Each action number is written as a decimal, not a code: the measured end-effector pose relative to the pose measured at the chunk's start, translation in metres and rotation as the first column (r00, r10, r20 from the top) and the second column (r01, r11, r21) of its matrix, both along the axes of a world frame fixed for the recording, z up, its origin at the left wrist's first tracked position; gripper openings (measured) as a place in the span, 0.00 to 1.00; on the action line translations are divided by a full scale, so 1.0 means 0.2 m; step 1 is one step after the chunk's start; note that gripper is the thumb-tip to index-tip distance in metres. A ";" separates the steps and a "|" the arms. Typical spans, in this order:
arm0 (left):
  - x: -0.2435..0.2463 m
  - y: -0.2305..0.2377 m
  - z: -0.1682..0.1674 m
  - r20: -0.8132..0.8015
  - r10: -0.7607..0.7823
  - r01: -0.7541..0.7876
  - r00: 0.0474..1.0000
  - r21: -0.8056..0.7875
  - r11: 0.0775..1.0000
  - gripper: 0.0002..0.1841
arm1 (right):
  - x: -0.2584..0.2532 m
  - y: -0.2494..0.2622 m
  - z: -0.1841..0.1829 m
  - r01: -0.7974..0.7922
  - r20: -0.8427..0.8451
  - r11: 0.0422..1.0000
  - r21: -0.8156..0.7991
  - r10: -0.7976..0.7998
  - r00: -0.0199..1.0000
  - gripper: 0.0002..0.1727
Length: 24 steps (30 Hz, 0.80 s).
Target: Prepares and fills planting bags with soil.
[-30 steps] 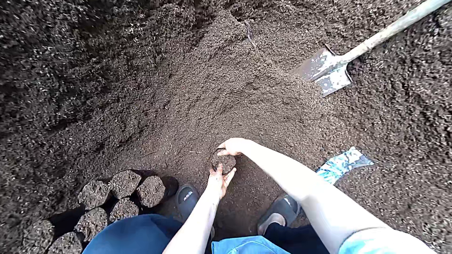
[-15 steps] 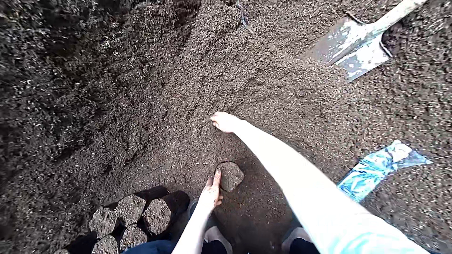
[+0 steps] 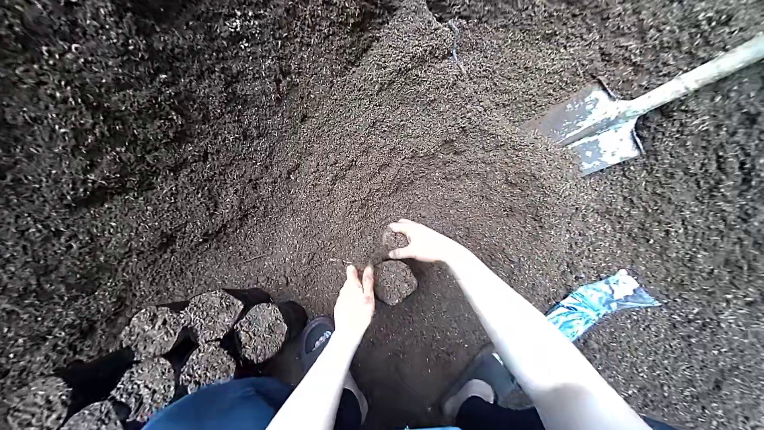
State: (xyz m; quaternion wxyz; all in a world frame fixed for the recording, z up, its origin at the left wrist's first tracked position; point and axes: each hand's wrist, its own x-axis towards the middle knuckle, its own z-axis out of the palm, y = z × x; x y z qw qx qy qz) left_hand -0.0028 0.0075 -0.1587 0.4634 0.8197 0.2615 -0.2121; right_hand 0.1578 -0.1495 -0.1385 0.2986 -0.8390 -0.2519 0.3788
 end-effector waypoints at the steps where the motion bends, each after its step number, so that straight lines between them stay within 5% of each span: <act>1: -0.01 0.01 0.00 -0.026 0.016 -0.017 1.000 -0.024 1.000 0.30 | -0.08 -0.01 0.06 0.092 -0.056 0.990 0.106 -0.086 0.995 0.23; 5: -0.05 0.02 0.01 -0.121 -0.025 0.009 0.992 -0.133 0.991 0.35 | -0.31 0.01 0.15 0.410 -0.327 0.876 0.256 -0.321 0.889 0.16; 9: -0.08 0.01 0.01 -0.139 -0.096 0.071 0.986 -0.176 0.982 0.31 | -0.40 -0.01 0.15 0.376 -0.085 0.912 0.163 -0.367 0.926 0.15; 14: -0.08 0.02 0.01 -0.189 -0.171 0.137 0.967 -0.181 0.974 0.35 | -0.53 -0.02 0.09 0.049 0.222 0.986 -0.159 -0.013 0.975 0.27; 19: -0.08 0.03 0.01 -0.188 -0.238 0.199 0.953 -0.206 0.958 0.34 | -0.64 -0.13 0.09 0.021 0.519 0.990 -0.138 0.054 0.853 0.36; 24: -0.07 0.02 0.04 -0.080 -0.302 0.282 0.950 -0.192 0.940 0.24 | -0.74 -0.07 0.07 -0.027 0.267 0.850 -0.526 0.195 0.944 0.42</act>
